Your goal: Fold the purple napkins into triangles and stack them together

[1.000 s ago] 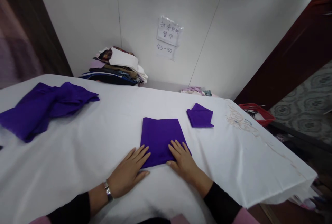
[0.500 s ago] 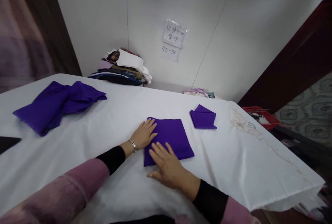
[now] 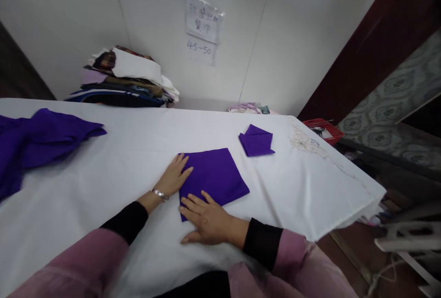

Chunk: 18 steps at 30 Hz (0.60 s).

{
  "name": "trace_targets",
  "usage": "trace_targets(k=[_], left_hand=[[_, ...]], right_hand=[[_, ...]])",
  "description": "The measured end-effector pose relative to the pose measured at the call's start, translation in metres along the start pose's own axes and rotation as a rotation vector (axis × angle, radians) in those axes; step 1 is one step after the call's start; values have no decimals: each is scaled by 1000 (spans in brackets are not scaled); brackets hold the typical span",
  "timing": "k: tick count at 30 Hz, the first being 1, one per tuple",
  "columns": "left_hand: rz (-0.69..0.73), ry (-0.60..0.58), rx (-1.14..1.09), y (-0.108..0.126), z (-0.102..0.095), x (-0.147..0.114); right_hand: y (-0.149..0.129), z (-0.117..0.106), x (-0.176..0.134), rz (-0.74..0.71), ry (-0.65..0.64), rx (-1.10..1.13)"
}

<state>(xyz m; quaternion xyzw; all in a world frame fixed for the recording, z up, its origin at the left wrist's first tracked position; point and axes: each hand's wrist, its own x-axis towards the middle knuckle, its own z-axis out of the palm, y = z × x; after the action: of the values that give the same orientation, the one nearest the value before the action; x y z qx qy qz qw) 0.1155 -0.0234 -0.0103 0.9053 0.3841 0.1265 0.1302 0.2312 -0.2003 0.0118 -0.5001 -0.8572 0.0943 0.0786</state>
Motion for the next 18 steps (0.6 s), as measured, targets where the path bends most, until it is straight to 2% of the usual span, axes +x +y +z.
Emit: trace_targets(k=[3, 6, 10, 14, 18], left_hand=[[181, 100, -54, 12, -7, -28], [347, 85, -16, 28, -6, -72], [398, 138, 78, 41, 6, -114], [447, 137, 145, 35, 21, -121], [417, 71, 167, 30, 26, -118]], right_hand=[[1, -2, 1, -3, 14, 7], [3, -2, -1, 29, 57, 18], [9, -1, -9, 99, 80, -27], [19, 0, -21, 132, 54, -83], [43, -3, -43, 214, 17, -93]])
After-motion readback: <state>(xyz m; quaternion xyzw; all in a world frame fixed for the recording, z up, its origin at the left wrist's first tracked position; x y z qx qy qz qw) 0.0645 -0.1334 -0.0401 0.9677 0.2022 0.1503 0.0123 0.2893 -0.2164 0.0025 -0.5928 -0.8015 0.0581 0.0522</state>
